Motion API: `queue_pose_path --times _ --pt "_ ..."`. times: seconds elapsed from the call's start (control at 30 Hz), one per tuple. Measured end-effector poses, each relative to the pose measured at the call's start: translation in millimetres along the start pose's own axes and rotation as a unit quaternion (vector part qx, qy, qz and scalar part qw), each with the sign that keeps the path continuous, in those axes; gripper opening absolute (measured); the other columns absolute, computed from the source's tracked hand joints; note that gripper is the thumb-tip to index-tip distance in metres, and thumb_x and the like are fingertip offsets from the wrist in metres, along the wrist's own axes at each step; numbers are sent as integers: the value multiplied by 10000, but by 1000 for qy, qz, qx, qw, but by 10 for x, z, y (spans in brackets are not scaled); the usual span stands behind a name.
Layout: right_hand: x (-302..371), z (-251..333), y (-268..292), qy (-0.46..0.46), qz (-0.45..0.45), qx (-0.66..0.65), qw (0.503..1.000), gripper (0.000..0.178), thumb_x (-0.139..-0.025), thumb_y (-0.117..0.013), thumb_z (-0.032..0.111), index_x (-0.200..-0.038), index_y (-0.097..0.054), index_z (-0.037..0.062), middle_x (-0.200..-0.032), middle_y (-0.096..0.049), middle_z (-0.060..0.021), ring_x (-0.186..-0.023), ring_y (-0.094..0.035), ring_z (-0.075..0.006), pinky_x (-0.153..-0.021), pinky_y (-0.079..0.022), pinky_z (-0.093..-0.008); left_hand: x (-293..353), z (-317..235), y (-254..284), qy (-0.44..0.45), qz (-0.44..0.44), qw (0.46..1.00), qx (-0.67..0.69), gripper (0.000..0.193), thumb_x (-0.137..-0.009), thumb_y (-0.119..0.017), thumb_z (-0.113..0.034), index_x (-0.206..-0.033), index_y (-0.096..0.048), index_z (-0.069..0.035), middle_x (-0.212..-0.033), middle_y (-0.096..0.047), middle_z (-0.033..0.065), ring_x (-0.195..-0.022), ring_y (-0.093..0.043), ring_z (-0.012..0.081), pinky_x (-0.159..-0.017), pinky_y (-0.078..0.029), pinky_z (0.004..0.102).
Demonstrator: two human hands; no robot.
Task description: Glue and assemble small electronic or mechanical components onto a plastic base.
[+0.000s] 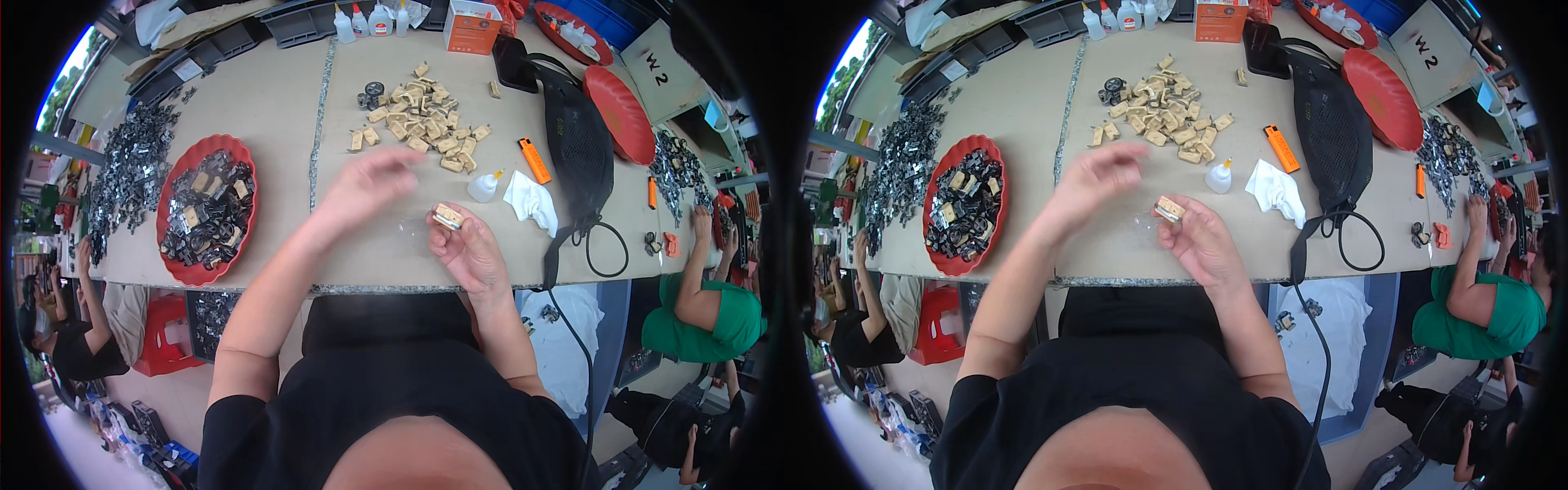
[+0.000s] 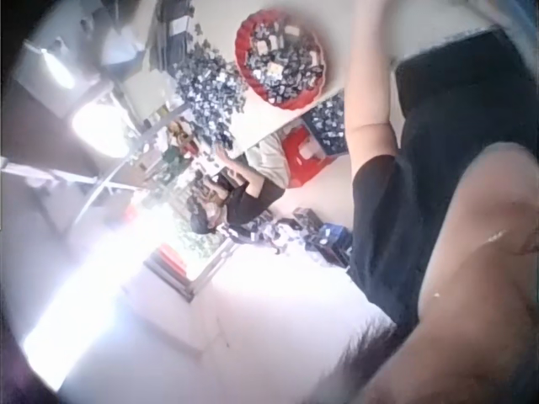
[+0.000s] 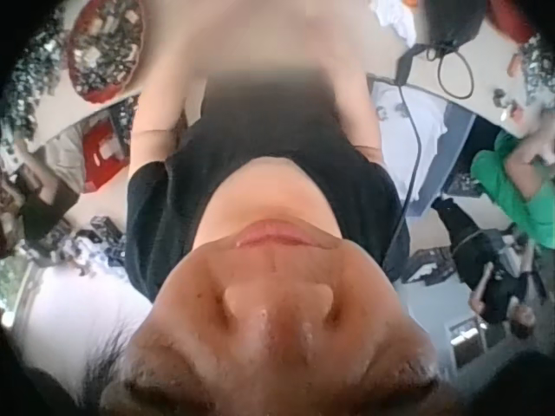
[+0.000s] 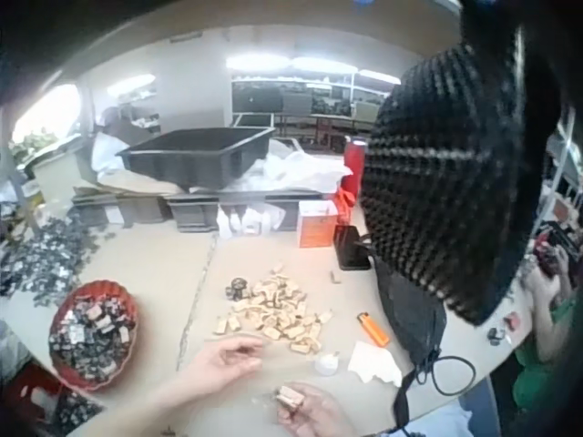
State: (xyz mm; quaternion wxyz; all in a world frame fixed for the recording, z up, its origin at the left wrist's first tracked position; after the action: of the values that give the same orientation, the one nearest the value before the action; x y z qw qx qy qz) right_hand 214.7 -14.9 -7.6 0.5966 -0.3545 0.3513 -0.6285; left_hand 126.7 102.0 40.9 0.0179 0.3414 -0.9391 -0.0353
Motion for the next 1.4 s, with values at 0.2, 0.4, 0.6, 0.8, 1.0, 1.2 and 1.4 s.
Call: queue_pose_path --times 0.2,0.4,0.6,0.8,1.0,1.2,1.4 --pt "-79 6 44 -7 -13 3 1000 355 -807 -651 235 -1043 -522 3 -972 -576 -106 -752 -529 -127 -650 -432 -234 -831 -19 961 -144 -287 861 -394 337 -790 -621 -139 -1103 -574 -24 -921 -597 99 -859 -568 165 -760 -464 280" --pt "-86 -10 83 -10 -25 -1 1000 342 -804 -652 224 -1036 -523 8 -958 -580 -104 -739 -534 -122 -645 -433 -234 -1112 135 1142 -3 -200 944 -261 319 -829 -608 -183 -1096 -573 -11 -856 -608 52 -787 -575 142 -689 -476 258" --pt "-91 -10 76 -13 -31 36 999 434 -778 -680 287 -1052 -507 -1 -958 -567 -113 -720 -523 -121 -628 -436 -230 -696 216 1323 44 -240 969 28 226 -848 -563 -142 -1004 -604 16 -805 -600 42 -682 -542 98 -638 -466 229" --pt "-116 -70 45 -10 -16 37 999 333 -830 -617 225 -1050 -507 1 -955 -581 -100 -721 -531 -111 -640 -434 -228 -106 246 1202 82 -210 967 -114 277 -855 -551 -180 -1058 -578 7 -852 -569 34 -761 -529 94 -648 -452 225" --pt "-91 -58 86 0 -37 52 998 391 -815 -637 250 -1074 -497 -7 -970 -562 -127 -738 -510 -119 -646 -439 -224 -319 -10 900 -40 -234 917 -319 365 -814 -594 -279 -1016 -598 24 -850 -590 123 -820 -575 244 -743 -461 337" --pt "-105 -122 132 -6 -47 39 998 303 -841 -597 170 -1085 -513 11 -983 -592 -100 -717 -554 -110 -647 -467 -245 -631 131 692 -111 -103 855 -497 227 -771 -607 -142 -955 -620 -10 -922 -591 182 -910 -541 335 -823 -420 403" --pt "-87 -73 131 -3 -31 31 999 263 -857 -584 154 -1071 -516 16 -964 -586 -73 -748 -554 -113 -664 -471 -255 -367 0 390 -138 -123 876 -446 189 -813 -540 -47 -994 -572 -2 -953 -570 158 -914 -521 325 -817 -417 380"
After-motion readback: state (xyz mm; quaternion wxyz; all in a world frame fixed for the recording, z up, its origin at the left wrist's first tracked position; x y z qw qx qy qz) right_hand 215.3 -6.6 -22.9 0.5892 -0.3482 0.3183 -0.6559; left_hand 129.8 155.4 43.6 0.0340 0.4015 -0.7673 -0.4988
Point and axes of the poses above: each hand's wrist, its own x-axis away from the middle knuckle, its own y-axis out of the back of the hand, z = x × y, the point moved 7 cm from there along -x, towards the middle knuckle
